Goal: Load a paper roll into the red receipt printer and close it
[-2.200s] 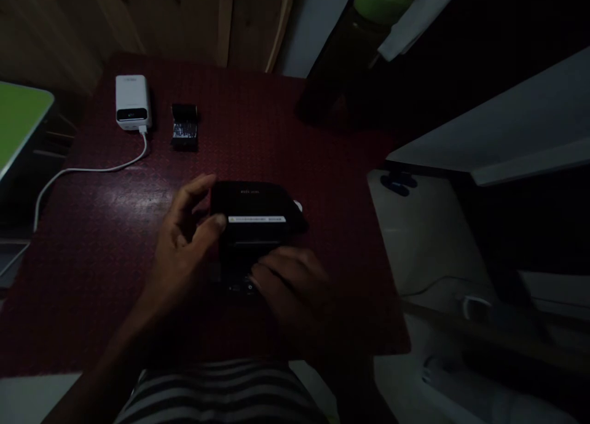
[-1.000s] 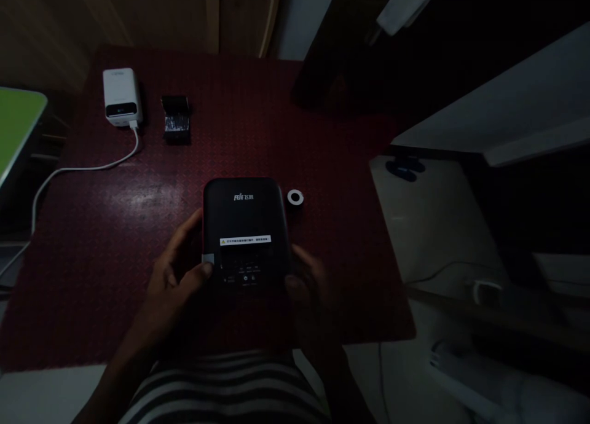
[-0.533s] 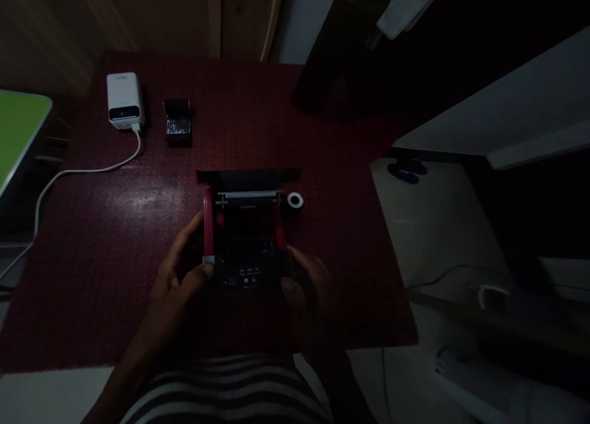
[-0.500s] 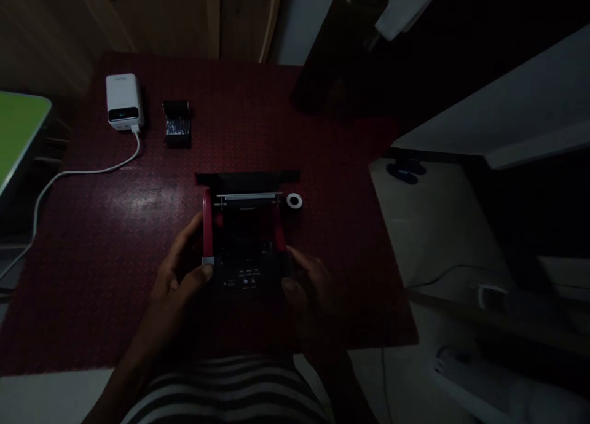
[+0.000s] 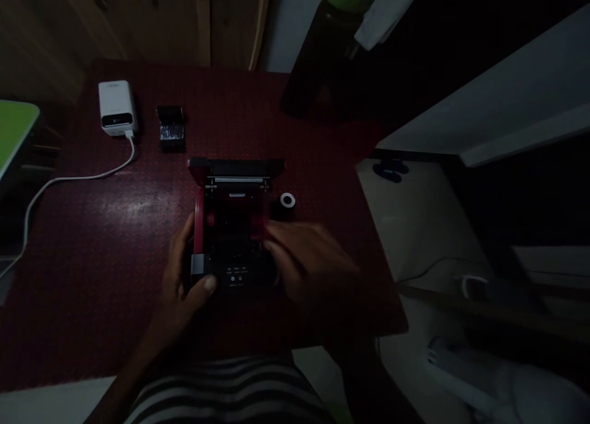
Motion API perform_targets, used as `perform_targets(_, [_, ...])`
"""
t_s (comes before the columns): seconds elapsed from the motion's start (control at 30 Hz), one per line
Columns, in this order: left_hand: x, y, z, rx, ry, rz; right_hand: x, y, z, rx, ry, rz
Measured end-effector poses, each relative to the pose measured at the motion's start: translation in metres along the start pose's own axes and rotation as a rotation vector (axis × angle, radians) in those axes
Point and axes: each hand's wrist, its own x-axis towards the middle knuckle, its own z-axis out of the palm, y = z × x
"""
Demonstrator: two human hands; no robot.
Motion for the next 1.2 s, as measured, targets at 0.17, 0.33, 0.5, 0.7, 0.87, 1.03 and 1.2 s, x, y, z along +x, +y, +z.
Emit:
perform_targets(0.17, [-0.003,-0.010,0.001,0.148,-0.067,0.096,0.062,-0.023,0.016,-0.181,-0.585,-0.120])
perform_targets(0.33, [0.000,-0.017,0.003,0.255,-0.056,0.212,0.085,-0.028,0.028,-0.270,-0.778,-0.097])
perform_targets(0.5, [0.003,-0.027,0.001,0.282,-0.047,0.265,0.089,-0.028,0.022,-0.279,-0.799,-0.098])
perform_targets(0.7, [0.004,-0.023,0.001,0.268,-0.044,0.213,0.072,-0.034,0.006,-0.191,-0.570,-0.145])
perform_targets(0.87, [0.003,-0.019,0.001,0.247,-0.058,0.210,0.031,-0.005,-0.043,0.259,-0.183,-0.176])
perform_targets(1.03, [0.002,-0.018,0.001,0.230,-0.043,0.151,-0.025,0.047,-0.077,0.446,0.051,0.169])
perform_targets(1.2, [-0.001,-0.021,0.002,0.182,0.011,0.092,-0.063,0.079,-0.031,0.539,-0.016,0.483])
